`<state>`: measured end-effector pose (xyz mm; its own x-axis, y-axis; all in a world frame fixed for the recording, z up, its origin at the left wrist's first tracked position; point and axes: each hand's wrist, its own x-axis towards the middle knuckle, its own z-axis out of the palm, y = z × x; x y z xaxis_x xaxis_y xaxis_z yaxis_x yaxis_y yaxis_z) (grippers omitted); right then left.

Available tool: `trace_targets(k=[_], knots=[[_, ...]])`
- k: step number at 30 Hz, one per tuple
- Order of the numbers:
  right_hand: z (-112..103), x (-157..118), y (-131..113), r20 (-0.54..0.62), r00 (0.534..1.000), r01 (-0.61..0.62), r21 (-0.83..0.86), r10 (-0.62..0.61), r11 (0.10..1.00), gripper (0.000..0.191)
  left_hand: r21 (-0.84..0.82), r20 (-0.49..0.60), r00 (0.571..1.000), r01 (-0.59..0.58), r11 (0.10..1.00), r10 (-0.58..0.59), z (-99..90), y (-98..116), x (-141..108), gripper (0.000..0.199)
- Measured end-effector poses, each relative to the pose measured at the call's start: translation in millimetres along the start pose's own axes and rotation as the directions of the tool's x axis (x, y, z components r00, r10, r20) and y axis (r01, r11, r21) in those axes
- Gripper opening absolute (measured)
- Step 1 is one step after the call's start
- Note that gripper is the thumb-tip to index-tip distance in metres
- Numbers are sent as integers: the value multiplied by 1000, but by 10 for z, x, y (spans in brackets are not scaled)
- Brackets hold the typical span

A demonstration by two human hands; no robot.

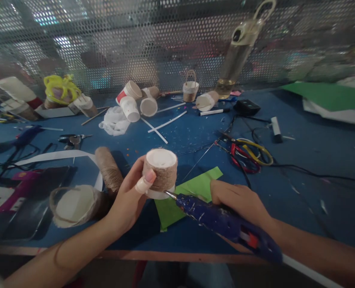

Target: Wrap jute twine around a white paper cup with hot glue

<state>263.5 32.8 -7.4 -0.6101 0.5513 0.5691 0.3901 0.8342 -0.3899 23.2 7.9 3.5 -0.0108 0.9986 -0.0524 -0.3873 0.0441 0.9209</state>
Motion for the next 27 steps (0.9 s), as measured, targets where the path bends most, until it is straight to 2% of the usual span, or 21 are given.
trace_targets(k=[4,9,15,20,27], knots=[[-10,13,3,6,1000,6,9,-6,1000,26,29,5,1000,-17,999,17,2,1,-2,34],[-2,0,-13,-26,999,-36,25,36,999,29,-43,-11,1000,-6,999,6,13,11,25,34],[-62,-11,-86,64,984,-171,71,166,983,29,-116,-42,998,37,993,-42,-14,-3,67,34],[-127,4,-98,136,979,-168,115,152,979,27,-138,-58,997,36,990,-45,-1,16,73,32],[-73,-10,-45,84,988,-138,105,129,985,25,-152,-70,996,43,987,-54,35,40,68,34]])
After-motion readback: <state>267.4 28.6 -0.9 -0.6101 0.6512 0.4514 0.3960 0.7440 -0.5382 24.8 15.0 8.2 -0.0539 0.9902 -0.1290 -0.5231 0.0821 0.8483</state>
